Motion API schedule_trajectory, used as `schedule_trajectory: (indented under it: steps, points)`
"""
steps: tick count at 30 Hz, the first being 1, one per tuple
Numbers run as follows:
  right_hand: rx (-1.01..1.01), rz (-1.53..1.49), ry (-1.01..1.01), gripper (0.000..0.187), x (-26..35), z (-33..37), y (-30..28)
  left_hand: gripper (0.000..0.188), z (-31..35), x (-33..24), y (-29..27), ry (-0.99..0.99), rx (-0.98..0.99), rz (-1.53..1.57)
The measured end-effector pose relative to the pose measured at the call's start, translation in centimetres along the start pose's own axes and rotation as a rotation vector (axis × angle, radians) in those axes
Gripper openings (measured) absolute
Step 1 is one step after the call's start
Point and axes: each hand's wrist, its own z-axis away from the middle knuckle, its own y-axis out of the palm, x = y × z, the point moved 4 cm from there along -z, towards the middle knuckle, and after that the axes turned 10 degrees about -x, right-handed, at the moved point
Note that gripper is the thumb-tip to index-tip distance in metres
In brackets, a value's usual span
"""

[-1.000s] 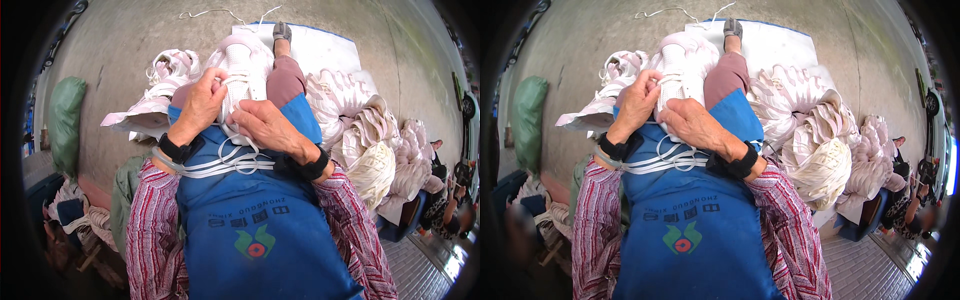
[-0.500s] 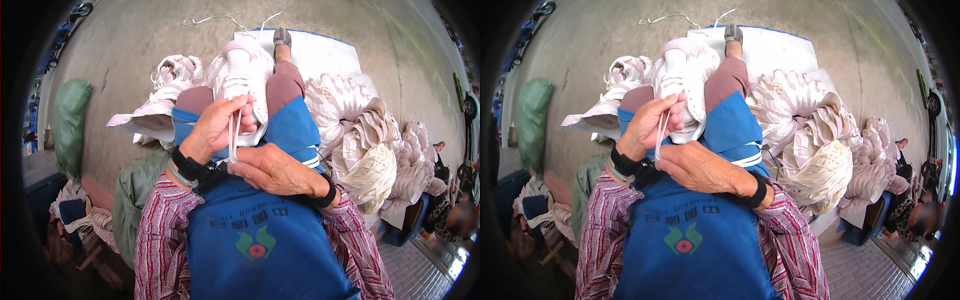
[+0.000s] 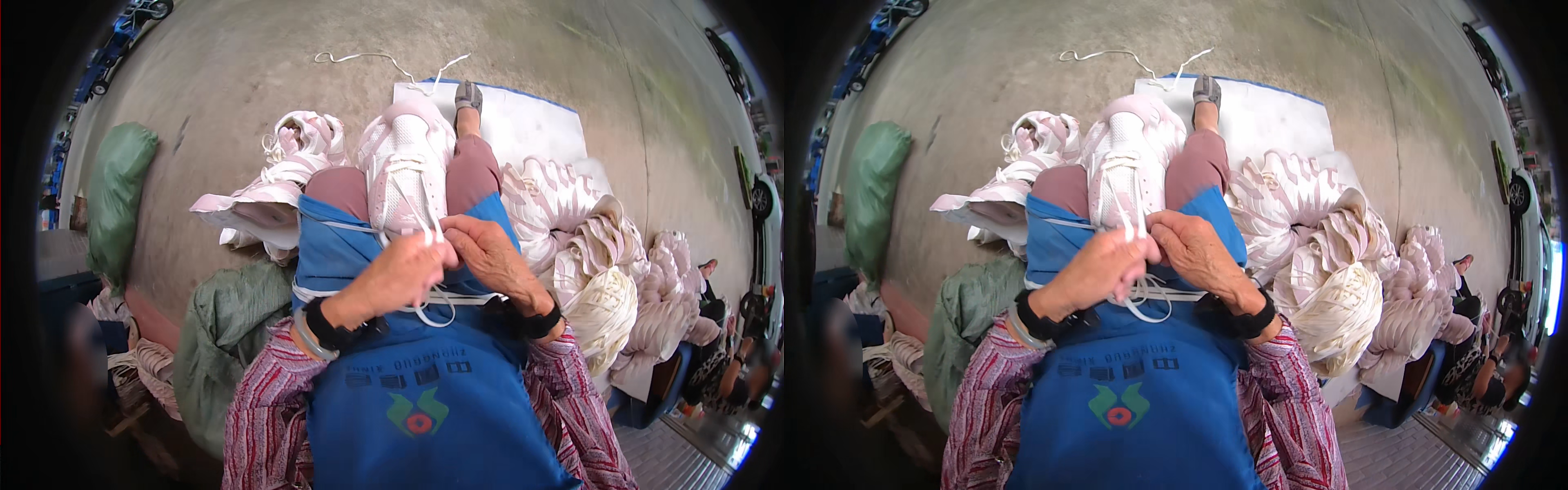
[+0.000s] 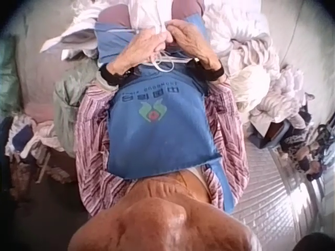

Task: Lacing white and pink athletic shoes by hand while sitting.

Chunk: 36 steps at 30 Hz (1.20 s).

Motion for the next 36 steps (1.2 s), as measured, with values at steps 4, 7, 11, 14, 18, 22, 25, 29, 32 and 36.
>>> schedule_trajectory:
  steps: [4, 7, 11, 14, 18, 22, 25, 29, 32, 36]
  points:
    - [-0.137, -0.012, -0.184, 0.027, -1.4, -1.9, 0.6, 0.029, 0.8, -0.3, 1.0, 0.102, 0.033, -0.143]
    - [-0.023, -0.427, 0.155, 0.030, -0.7, -2.5, 1.9, 0.032, 1.1, 0.4, 1.2, 0.060, 0.091, -0.236]
    - [0.005, -0.499, 0.269, 0.032, -1.4, -3.3, 2.7, 0.032, 1.4, 0.8, 1.8, 0.195, 0.157, -0.294]
    - [0.028, -0.638, 0.323, 0.034, -1.5, -3.8, 3.3, 0.030, 1.3, 1.3, 2.5, 0.479, 0.195, -0.346]
    - [-0.012, -0.823, 0.366, 0.035, -0.9, -4.2, 3.6, 0.029, 0.9, 1.0, 1.6, 0.375, 0.257, -0.324]
    - [0.107, -0.823, 0.432, 0.027, -0.5, -4.0, 3.4, 0.028, 1.4, 0.2, 0.4, 0.328, 0.299, -0.369]
    - [-0.067, -0.451, 0.280, 0.022, 0.4, -3.1, 2.2, 0.023, 0.8, 0.5, -1.8, 0.157, 0.044, -0.381]
    - [-0.021, 0.195, -0.321, 0.014, -2.1, -3.8, 2.0, 0.032, -2.3, 0.8, -4.6, 0.138, -0.342, 0.127]
    - [-0.058, 0.255, -0.393, 0.015, 1.2, -2.9, 4.6, 0.032, -3.4, 1.1, -6.8, 0.227, -0.415, -0.141]
    - [-0.141, 0.439, -0.414, 0.020, -0.8, -2.9, 6.2, 0.028, -4.4, 1.4, -7.8, 0.230, -0.281, -0.231]
